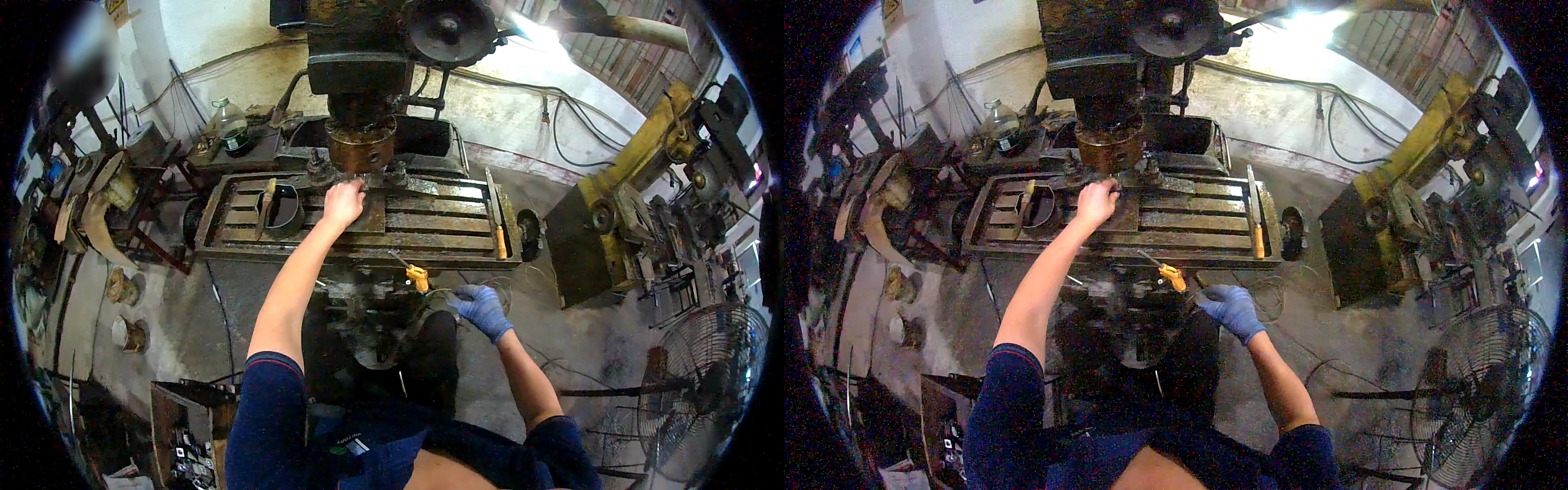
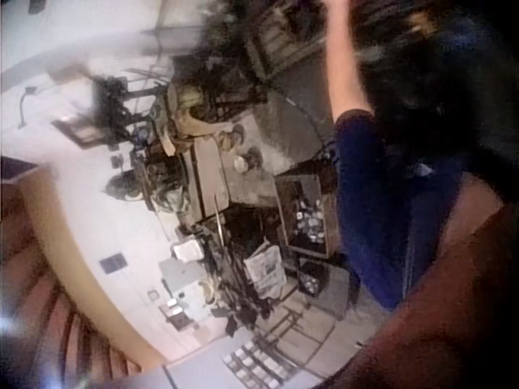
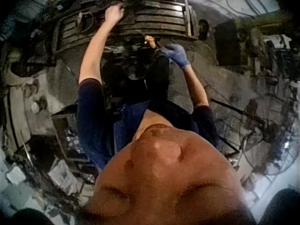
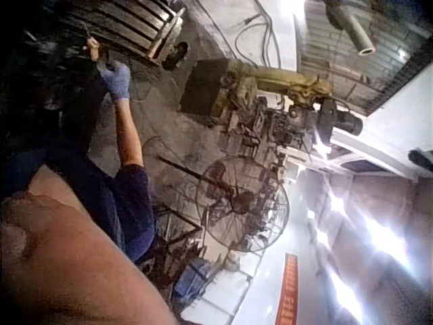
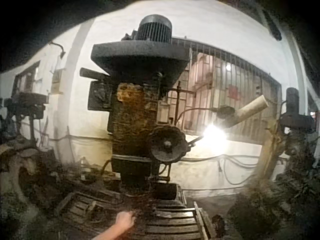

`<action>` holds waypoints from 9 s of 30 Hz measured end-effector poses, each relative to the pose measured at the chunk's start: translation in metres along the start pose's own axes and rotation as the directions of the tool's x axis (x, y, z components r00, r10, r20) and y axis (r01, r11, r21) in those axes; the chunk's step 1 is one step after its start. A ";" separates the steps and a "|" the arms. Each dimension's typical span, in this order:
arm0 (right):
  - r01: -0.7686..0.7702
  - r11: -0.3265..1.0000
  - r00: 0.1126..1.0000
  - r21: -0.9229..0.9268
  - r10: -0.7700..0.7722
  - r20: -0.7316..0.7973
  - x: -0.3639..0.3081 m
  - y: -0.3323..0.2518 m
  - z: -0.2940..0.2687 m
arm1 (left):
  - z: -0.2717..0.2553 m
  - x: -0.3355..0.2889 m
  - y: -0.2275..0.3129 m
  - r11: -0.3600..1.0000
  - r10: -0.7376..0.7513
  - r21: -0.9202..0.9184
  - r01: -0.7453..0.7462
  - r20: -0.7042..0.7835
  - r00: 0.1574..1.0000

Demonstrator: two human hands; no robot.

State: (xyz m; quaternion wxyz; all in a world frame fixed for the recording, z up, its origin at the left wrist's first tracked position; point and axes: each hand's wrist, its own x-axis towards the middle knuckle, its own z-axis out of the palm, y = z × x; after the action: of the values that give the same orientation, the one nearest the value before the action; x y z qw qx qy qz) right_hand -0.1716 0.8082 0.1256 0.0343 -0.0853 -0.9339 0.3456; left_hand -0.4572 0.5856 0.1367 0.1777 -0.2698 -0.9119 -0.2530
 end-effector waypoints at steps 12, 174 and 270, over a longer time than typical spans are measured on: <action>0.185 0.982 0.911 -0.037 -0.186 -0.367 0.022 -0.079 -0.133 | 0.002 0.015 -0.008 0.942 -0.335 0.007 0.335 0.060 0.940; 0.115 0.990 0.900 -0.088 -0.141 -0.412 0.010 -0.073 -0.009 | -0.143 -0.263 -0.069 -0.324 -0.498 -0.913 0.247 0.386 0.776; 0.452 0.858 0.432 -0.244 -0.450 -0.782 0.042 -0.164 -0.260 | -0.006 0.008 -0.005 0.955 -0.292 0.069 0.289 0.036 0.956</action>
State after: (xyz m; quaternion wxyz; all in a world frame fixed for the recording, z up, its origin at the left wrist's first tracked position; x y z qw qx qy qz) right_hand -0.2032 0.8600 0.4299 0.5523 0.0170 -0.7967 0.2447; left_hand -0.4648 0.5816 0.1437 0.1261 -0.1329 -0.9531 -0.2410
